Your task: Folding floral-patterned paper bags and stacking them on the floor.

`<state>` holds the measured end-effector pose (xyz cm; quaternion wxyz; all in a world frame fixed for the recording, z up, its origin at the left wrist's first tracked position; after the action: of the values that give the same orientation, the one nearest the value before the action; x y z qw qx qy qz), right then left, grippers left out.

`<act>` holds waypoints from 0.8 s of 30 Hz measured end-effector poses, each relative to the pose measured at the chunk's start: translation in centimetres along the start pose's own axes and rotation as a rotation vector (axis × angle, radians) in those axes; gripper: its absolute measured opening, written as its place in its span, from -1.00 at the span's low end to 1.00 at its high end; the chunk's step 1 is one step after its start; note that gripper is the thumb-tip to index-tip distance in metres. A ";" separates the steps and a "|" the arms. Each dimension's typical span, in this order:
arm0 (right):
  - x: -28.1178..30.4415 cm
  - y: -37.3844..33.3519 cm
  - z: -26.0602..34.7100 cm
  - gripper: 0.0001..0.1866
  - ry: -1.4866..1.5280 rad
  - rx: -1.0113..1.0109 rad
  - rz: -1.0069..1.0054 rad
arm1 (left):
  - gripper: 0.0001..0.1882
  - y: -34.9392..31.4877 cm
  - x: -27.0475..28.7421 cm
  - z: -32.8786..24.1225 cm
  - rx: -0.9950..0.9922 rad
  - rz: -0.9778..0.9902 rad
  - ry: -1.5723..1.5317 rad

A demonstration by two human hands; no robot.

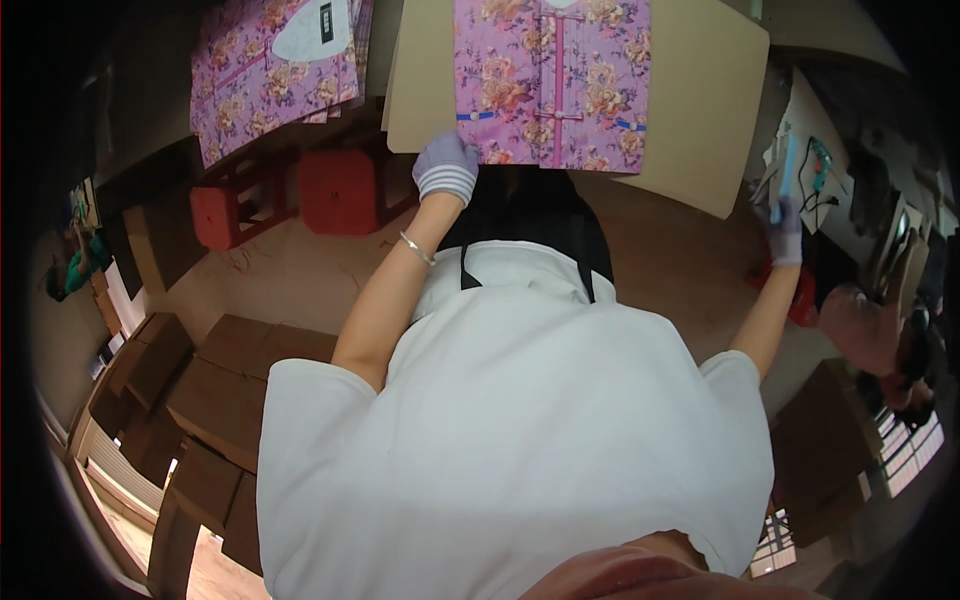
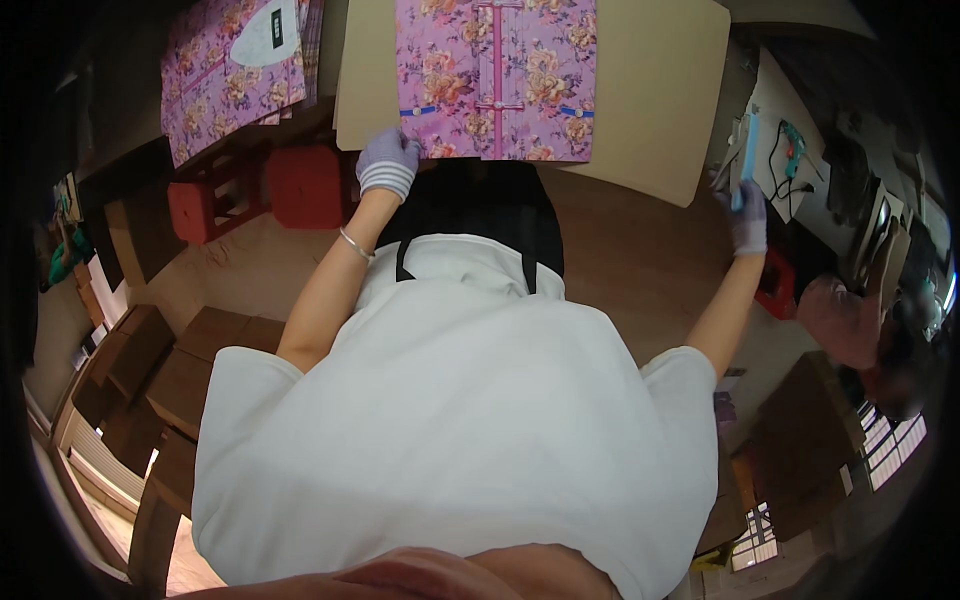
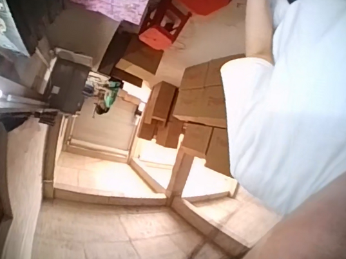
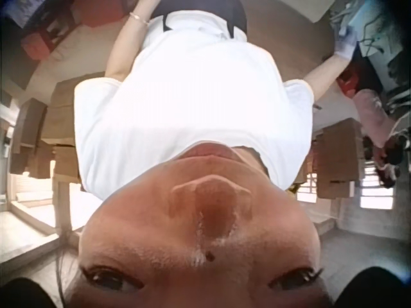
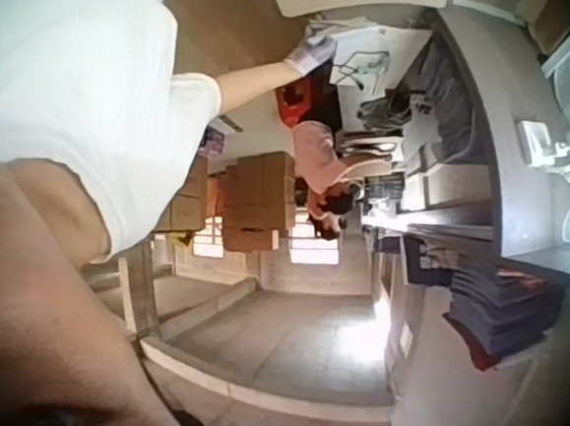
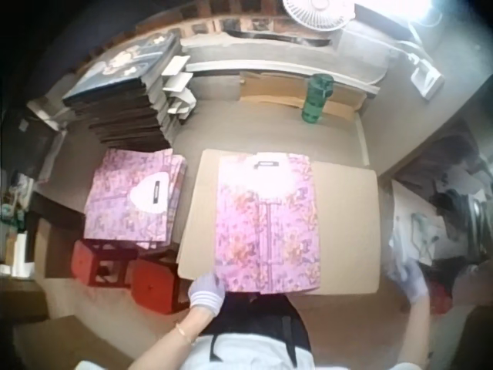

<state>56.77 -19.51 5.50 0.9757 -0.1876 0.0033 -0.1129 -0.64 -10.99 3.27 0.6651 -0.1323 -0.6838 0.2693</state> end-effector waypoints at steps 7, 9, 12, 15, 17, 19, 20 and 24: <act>-24.1 -11.4 -3.7 -0.26 0.538 -0.477 0.392 | -0.70 -0.1 -7.7 4.3 -0.076 0.483 -0.884; -28.0 -13.1 -7.5 -0.37 0.327 -0.584 0.456 | -0.76 0.5 -6.9 3.4 -0.129 0.551 -0.946; -34.2 -15.2 -8.4 -0.54 0.233 -0.523 0.500 | -0.80 -0.8 -6.7 2.1 -0.208 0.609 -1.004; -37.4 -16.3 -9.3 -0.58 0.292 -0.501 0.430 | -0.81 -2.0 -6.8 1.3 -0.223 0.553 -1.032; -38.5 -16.1 -9.5 -0.61 0.368 -0.491 0.382 | -0.81 -2.2 -6.5 0.9 -0.264 0.500 -1.029; -39.4 -15.2 -8.8 -0.64 0.355 -0.448 0.314 | -0.81 -2.8 -6.0 0.8 -0.285 0.514 -1.049; -39.9 -14.8 -8.6 -0.73 0.298 -0.323 0.218 | -0.82 -3.3 -5.8 0.6 -0.303 0.513 -1.074; -41.1 -13.8 -8.6 -0.83 0.246 -0.447 0.018 | -0.83 -3.6 -5.8 0.5 -0.347 0.479 -1.078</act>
<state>13.31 -26.03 1.08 0.9032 -0.3834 0.1486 -0.1228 -0.02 -17.20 0.41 0.1156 -0.2339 -0.9090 0.3250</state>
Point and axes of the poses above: each hand's wrist, its own y-axis towards the middle knuckle, its own x-axis out of the back of the hand, z = x × y, the point moved 5 cm from there along y, towards the middle knuckle, and after that the axes turned 15 degrees about y, right-handed, at the moved point
